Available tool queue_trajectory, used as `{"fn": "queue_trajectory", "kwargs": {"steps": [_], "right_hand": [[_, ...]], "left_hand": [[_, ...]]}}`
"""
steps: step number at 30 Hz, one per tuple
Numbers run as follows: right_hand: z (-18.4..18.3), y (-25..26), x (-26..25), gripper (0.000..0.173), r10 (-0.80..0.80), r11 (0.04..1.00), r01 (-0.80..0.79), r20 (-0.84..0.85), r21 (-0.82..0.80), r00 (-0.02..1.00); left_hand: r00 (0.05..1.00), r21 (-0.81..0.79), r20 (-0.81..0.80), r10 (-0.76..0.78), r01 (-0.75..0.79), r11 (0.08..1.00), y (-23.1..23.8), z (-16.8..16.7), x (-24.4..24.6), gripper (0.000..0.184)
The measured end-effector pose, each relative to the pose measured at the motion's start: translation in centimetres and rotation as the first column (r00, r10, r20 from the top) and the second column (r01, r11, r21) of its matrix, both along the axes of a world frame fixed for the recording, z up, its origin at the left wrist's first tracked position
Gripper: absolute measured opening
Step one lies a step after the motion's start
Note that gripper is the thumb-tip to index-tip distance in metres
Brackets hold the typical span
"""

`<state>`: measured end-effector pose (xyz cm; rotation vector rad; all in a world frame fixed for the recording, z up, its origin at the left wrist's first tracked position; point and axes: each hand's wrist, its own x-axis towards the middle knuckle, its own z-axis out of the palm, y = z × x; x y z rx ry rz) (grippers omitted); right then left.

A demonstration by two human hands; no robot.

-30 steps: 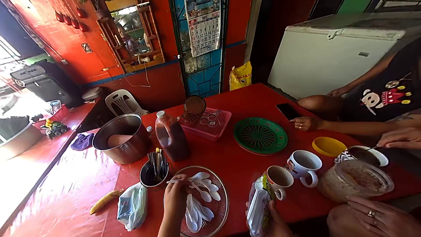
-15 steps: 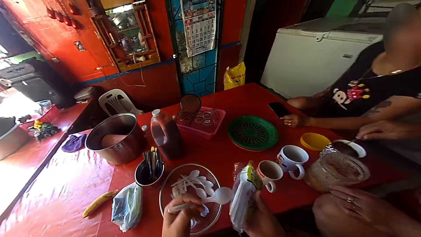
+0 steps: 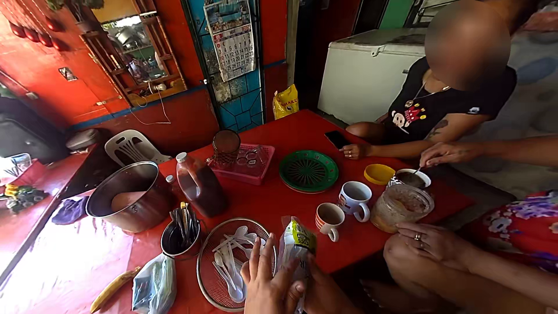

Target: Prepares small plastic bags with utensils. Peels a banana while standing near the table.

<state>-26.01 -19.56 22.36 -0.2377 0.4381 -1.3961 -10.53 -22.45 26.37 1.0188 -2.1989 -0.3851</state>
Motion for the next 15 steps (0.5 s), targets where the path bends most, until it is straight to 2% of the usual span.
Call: {"fn": "queue_trajectory", "kwargs": {"steps": [3,5,7,10,12,15], "right_hand": [[-0.6,0.1,-0.1,0.053,-0.001,0.997,0.002,0.023,-0.077,1.0],[-0.7,0.1,-0.4,0.058,0.034,0.994,-0.027,0.065,-0.11,0.997],[-0.6,-0.2,-0.8,0.06,0.067,0.991,-0.053,0.114,-0.125,0.991],[-0.4,-0.4,-1.4,0.063,0.026,0.998,-0.019,0.126,-0.056,0.992],[-0.3,-0.3,-1.5,0.064,0.012,0.999,-0.006,0.15,-0.039,0.989],[-0.4,-0.2,-1.4,0.065,0.005,1.0,-0.004,0.162,-0.011,0.987]], "left_hand": [[0.973,0.083,0.221,-0.057,0.04,0.996,0.6,0.9,-0.3,0.081],[0.963,0.137,0.244,-0.115,0.083,0.987,0.9,1.5,0.0,0.086],[0.984,0.096,0.152,-0.089,0.075,0.993,1.2,1.7,0.4,0.076],[0.999,0.001,0.045,-0.025,0.025,1.0,1.5,2.2,1.2,0.053],[0.997,-0.023,0.073,-0.029,0.03,0.999,1.6,2.0,1.5,0.047],[0.988,-0.013,0.149,-0.043,0.046,0.999,1.9,1.4,1.0,0.047]]}}
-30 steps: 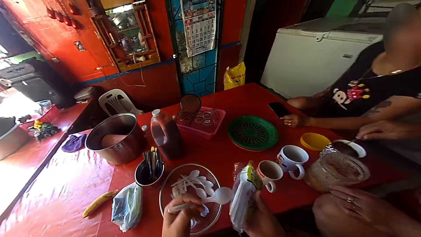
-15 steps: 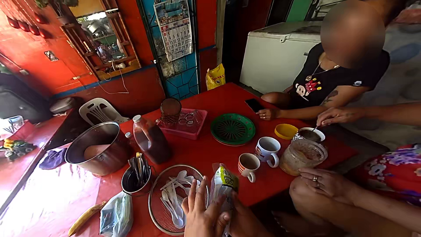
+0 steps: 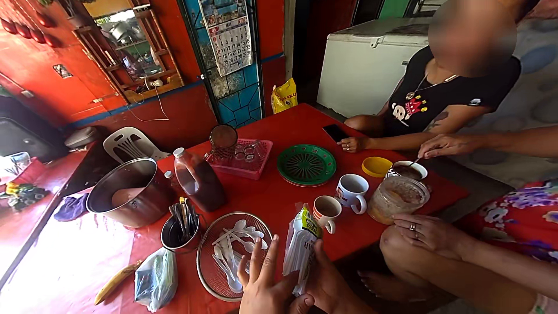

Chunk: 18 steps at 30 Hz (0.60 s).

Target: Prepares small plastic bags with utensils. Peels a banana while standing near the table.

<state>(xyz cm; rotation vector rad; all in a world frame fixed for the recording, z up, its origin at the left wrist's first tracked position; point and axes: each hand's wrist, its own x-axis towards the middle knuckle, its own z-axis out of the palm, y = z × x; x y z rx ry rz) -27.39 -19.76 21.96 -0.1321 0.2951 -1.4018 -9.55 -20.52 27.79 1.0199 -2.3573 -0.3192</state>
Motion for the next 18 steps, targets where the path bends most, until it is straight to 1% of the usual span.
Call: {"fn": "queue_trajectory", "kwargs": {"steps": [2,5,7,8,13,15,18], "right_hand": [[-0.3,0.0,0.0,0.066,-0.006,1.0,0.006,-0.001,0.001,1.0],[-0.4,-0.1,-0.1,0.068,-0.017,0.999,0.019,-0.034,0.046,0.999],[-0.2,0.0,-0.2,0.07,-0.021,0.998,0.025,-0.058,0.064,0.998],[0.0,0.0,-0.3,0.071,-0.026,0.997,0.032,-0.084,0.066,0.996],[-0.1,-0.2,-0.3,0.07,-0.041,0.998,0.046,-0.084,0.052,0.996],[-0.2,-0.3,-0.3,0.068,-0.045,0.998,0.048,-0.078,0.037,0.996],[0.0,-0.5,-0.3,0.071,-0.047,0.998,0.05,-0.077,0.044,0.996]], "left_hand": [[1.0,-0.038,0.018,0.026,-0.025,0.999,0.1,-0.2,-0.3,0.044],[0.991,-0.094,-0.109,0.081,-0.092,0.991,-0.3,-0.6,-0.3,0.026],[0.981,-0.074,-0.172,0.087,-0.101,0.992,-0.6,-0.6,-0.2,0.014],[0.979,-0.074,-0.188,0.081,-0.097,0.993,-0.8,-0.7,-0.3,0.012],[0.966,-0.159,-0.26,0.015,-0.058,0.986,-1.1,-1.3,-0.7,0.013],[0.97,-0.167,-0.242,0.01,-0.052,0.985,-1.1,-1.3,-0.8,0.013],[0.981,-0.21,-0.183,0.064,-0.102,0.972,-1.5,-1.9,-1.3,0.012]]}}
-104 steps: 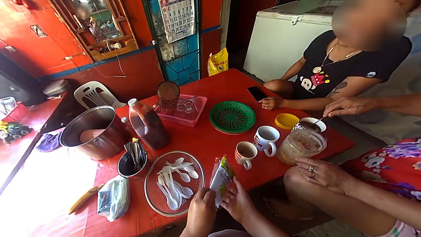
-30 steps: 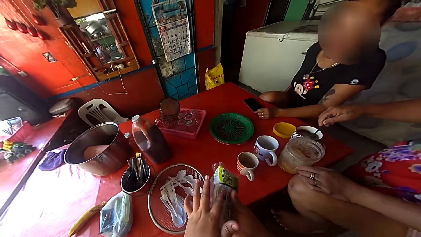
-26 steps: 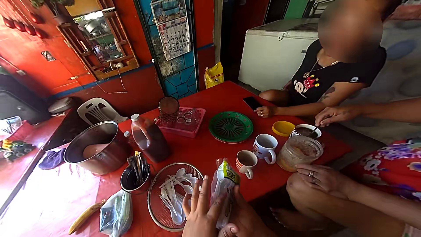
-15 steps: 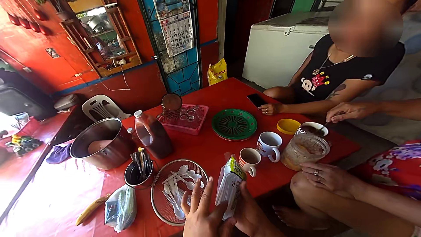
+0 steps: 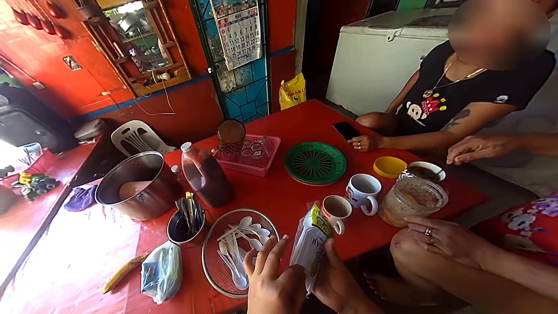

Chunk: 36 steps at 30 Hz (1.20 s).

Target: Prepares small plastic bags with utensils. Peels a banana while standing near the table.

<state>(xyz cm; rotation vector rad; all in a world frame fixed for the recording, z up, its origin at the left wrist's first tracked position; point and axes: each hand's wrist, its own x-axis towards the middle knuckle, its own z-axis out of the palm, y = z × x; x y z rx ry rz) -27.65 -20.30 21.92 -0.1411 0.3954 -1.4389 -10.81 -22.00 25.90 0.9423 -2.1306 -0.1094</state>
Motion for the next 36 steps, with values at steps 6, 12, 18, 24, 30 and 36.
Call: {"fn": "queue_trajectory", "kwargs": {"steps": [6,12,18,24,30,36], "right_hand": [[-1.4,-0.6,-0.5,0.066,-0.028,0.999,0.029,-0.037,0.029,0.999],[-1.4,-1.2,-1.9,0.075,-0.037,0.993,0.049,-0.101,0.112,0.994],[-1.9,-1.7,-2.5,0.071,-0.035,0.995,0.039,-0.045,0.089,0.998],[-2.4,-1.9,-2.8,0.073,-0.033,0.997,0.035,-0.033,0.075,0.999],[-2.2,-2.1,-2.4,0.072,0.002,0.998,-0.001,-0.01,0.069,1.0],[-1.9,-1.8,-2.4,0.069,-0.02,0.999,0.021,-0.015,0.043,1.0]], "left_hand": [[0.978,0.154,0.134,-0.158,0.137,0.979,0.1,0.5,-0.3,0.024],[0.968,0.363,0.115,0.222,-0.249,0.898,-9.3,-2.4,4.0,0.021],[0.647,0.455,0.732,0.211,-0.696,0.555,-15.5,-8.1,7.5,0.032],[0.674,0.405,0.684,0.281,-0.67,0.621,-14.7,-9.6,7.6,0.027],[0.632,0.433,0.751,0.189,-0.689,0.581,-15.0,-9.2,7.6,0.031],[0.74,0.475,0.593,0.317,-0.64,0.604,-13.8,-7.1,8.0,0.034]]}}
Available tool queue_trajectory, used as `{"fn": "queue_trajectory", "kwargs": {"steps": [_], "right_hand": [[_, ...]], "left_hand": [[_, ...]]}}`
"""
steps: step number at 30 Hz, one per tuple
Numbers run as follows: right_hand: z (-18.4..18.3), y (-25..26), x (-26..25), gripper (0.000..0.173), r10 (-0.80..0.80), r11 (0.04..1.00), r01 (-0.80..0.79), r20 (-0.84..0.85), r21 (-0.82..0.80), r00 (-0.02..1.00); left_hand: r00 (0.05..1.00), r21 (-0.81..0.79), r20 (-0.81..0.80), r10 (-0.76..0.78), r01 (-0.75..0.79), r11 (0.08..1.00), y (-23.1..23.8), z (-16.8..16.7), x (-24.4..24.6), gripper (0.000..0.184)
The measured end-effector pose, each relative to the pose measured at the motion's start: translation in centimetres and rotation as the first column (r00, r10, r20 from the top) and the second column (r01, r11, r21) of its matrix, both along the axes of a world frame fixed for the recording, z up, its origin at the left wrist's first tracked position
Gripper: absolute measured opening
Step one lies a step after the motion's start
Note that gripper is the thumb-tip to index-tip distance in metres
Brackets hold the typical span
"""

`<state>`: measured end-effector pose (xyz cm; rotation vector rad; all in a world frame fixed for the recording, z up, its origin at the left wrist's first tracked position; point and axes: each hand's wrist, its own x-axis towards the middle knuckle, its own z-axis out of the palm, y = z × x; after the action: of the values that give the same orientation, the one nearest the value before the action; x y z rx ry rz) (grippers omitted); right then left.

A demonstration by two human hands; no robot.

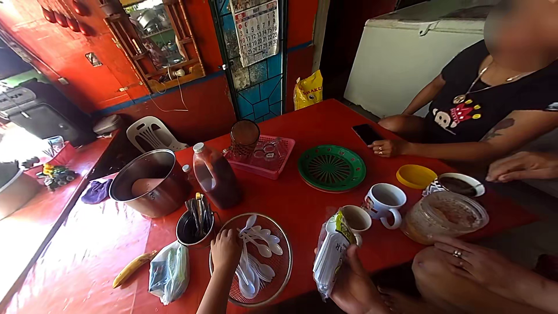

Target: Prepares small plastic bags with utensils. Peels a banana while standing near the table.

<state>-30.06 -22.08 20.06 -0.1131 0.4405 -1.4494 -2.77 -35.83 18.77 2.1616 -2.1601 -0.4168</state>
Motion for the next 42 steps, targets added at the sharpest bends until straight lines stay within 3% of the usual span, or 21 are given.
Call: {"fn": "queue_trajectory", "kwargs": {"steps": [3,5,9,12,17,20,24,26,29,31,36,42], "right_hand": [[0.4,0.2,-0.1,0.077,-0.061,0.997,0.065,-0.062,0.053,0.996],[0.4,0.3,-0.1,0.079,-0.078,0.993,0.091,-0.154,0.079,0.985],[0.5,0.0,0.3,0.081,-0.059,0.995,0.073,-0.193,0.066,0.979],[0.8,0.0,1.2,0.085,-0.063,0.997,0.07,-0.212,0.024,0.975],[1.2,0.6,3.1,0.086,-0.068,0.996,0.081,-0.275,0.039,0.959],[1.2,0.9,3.6,0.074,-0.066,0.995,0.08,-0.213,0.057,0.975],[1.5,1.4,3.8,0.044,-0.079,0.989,0.094,-0.13,0.117,0.988],[1.4,1.3,3.6,0.043,-0.089,0.988,0.1,-0.101,0.117,0.991],[0.8,1.2,3.0,0.055,-0.067,0.994,0.071,-0.054,0.085,0.996],[1.1,1.0,2.4,0.06,-0.063,0.993,0.067,-0.047,0.092,0.997],[1.4,0.6,1.1,0.061,-0.094,0.993,0.098,-0.06,0.07,0.994],[1.2,0.3,1.5,0.067,-0.036,0.999,0.036,0.001,-0.003,0.999]], "left_hand": [[0.918,-0.03,-0.384,-0.102,0.098,0.995,3.4,5.6,-0.6,0.028],[0.822,-0.093,-0.509,-0.256,0.243,0.966,7.0,8.9,-1.4,0.025],[0.834,-0.327,-0.317,-0.452,0.352,0.877,11.8,11.2,-3.6,0.018],[0.855,-0.424,-0.219,-0.47,0.351,0.835,12.6,10.5,-5.1,0.017],[0.864,-0.562,-0.235,-0.446,0.253,0.787,13.1,8.7,-8.8,0.019],[0.878,-0.657,-0.19,-0.439,0.218,0.722,13.1,8.0,-11.0,0.016],[0.876,-0.728,-0.089,-0.475,0.268,0.631,12.3,7.1,-12.7,0.016],[0.866,-0.718,-0.087,-0.493,0.288,0.633,11.7,6.7,-13.1,0.016],[0.859,-0.671,-0.129,-0.495,0.292,0.681,11.4,6.9,-12.9,0.016],[0.826,-0.588,-0.262,-0.499,0.273,0.762,11.8,7.7,-12.0,0.018],[0.639,-0.306,-0.66,-0.395,0.252,0.918,11.8,9.0,-8.9,0.033],[0.538,-0.136,-0.818,-0.205,0.166,0.977,12.2,9.3,-8.1,0.055]]}}
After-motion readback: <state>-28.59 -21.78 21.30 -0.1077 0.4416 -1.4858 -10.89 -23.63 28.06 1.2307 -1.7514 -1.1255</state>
